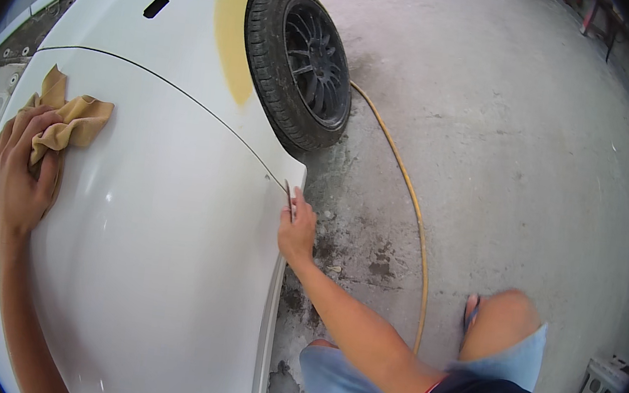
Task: The person sands the lower edge of a white car door with a sanding disc while holding a cloth in the other hand. The person repeatedly wipes the sanded area with the cloth and continues sanding the same spot.
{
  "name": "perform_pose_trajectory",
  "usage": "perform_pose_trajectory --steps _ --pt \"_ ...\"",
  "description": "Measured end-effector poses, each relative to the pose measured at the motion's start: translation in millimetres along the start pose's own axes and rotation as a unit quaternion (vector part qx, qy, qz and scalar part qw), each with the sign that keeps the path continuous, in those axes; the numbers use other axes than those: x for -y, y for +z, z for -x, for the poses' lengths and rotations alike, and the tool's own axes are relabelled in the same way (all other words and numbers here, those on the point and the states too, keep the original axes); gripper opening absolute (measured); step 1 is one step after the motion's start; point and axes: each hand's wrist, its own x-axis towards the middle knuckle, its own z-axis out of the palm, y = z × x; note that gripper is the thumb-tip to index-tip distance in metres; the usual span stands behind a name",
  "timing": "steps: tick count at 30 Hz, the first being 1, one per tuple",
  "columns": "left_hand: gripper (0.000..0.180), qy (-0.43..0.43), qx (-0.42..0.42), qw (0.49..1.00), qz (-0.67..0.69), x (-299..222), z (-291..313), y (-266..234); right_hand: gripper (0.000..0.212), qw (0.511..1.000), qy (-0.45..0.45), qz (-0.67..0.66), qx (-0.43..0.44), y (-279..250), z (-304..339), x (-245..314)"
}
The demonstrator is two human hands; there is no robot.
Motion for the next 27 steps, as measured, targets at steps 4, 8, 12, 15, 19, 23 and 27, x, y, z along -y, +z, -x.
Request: perform_pose_trajectory --steps 4,8,12,15,19,23,27 --pt "0.035 -0.043 0.013 0.999 0.017 -4 2 -2 0.022 0.994 -0.076 -0.07 -0.047 -28 -9 20" --pt "0.035 -0.02 0.014 1.0 0.006 -6 -1 -3 0.031 0.997 -0.037 -0.026 -0.063 -52 -41 21" --pt "0.035 -0.02 0.009 1.0 0.008 -9 -2 -6 0.031 0.983 0.065 -0.142 -0.092 -31 -45 31" --pt "0.035 -0.027 0.011 1.0 0.01 -9 -1 -8 0.027 0.975 0.06 -0.201 -0.069 -13 -42 36" --pt "0.035 -0.047 0.021 0.998 0.03 -8 1 -6 0.017 0.993 -0.045 -0.102 -0.048 -4 -38 20" --pt "0.035 -0.032 0.009 0.999 0.018 -7 1 -4 0.046 0.984 -0.033 -0.162 0.072 11 -20 7" --pt "0.035 -0.027 0.018 0.999 0.012 -5 0 -5 0.072 0.987 0.014 -0.09 0.132 33 -10 23"
